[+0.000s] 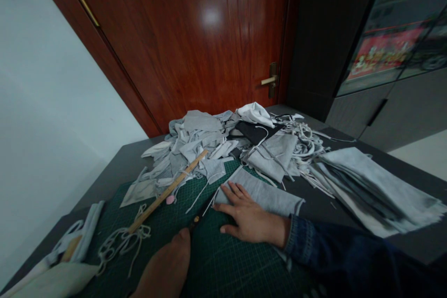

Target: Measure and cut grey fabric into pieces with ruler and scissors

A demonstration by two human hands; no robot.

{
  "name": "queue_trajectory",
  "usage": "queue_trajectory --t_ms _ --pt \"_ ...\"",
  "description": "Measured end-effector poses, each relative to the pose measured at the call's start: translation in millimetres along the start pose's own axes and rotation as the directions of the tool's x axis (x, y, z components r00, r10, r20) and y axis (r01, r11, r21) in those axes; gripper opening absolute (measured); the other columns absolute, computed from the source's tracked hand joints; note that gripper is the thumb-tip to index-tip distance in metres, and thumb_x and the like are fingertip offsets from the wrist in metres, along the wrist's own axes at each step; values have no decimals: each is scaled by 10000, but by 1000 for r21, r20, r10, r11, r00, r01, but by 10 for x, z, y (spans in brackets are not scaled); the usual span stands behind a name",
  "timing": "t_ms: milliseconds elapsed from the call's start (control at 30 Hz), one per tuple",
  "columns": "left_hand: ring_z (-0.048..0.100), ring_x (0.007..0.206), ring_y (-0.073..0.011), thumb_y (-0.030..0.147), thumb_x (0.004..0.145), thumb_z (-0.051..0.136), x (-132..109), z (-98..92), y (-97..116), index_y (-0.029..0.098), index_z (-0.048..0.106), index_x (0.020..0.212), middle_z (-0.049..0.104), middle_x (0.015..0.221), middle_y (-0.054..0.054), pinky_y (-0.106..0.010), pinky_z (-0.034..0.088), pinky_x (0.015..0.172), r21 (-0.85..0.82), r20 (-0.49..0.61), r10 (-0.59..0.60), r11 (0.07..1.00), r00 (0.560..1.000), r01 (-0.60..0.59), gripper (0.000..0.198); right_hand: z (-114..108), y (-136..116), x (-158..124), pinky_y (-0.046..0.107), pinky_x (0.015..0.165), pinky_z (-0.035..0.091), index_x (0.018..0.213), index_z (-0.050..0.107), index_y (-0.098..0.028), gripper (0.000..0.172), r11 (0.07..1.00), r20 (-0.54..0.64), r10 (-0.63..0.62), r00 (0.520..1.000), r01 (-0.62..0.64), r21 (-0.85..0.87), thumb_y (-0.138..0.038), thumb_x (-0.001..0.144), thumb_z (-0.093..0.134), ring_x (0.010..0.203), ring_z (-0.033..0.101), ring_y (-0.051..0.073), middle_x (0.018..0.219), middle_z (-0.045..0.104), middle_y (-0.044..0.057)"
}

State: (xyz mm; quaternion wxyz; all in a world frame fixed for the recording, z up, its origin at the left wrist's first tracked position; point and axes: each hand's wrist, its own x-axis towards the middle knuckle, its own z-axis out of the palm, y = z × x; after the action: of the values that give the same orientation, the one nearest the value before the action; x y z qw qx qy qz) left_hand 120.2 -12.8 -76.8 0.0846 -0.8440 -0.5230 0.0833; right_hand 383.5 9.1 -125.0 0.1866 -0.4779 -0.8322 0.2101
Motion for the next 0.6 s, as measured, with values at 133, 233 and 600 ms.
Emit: queue_trajectory --t_ms 133,233,600 --pt "665 1110 -247 386 976 656 29 -3 13 168 612 1306 644 1312 -111 -463 587 932 -6 23 -4 1000 1000 4 398 -1 5 4 603 1257 25 1526 505 -317 679 1000 8 -1 1000 0 5 -519 912 712 1576 -40 411 1742 23 128" --pt "665 1110 -247 388 977 655 55 0 8 173 610 1308 644 1314 -108 -465 588 931 -16 37 -1 1000 999 1 397 0 9 8 617 1253 30 1520 512 -321 668 1000 13 -5 1000 5 11 -519 913 710 1576 -48 408 1743 33 119" --pt "696 1062 -230 326 987 643 202 239 44 157 623 1284 682 1259 -106 -439 599 915 -30 75 42 999 996 -40 342 30 16 10 613 1256 48 1494 540 -321 651 1000 -6 1 1000 -1 19 -516 901 725 1580 -28 404 1745 -7 101"
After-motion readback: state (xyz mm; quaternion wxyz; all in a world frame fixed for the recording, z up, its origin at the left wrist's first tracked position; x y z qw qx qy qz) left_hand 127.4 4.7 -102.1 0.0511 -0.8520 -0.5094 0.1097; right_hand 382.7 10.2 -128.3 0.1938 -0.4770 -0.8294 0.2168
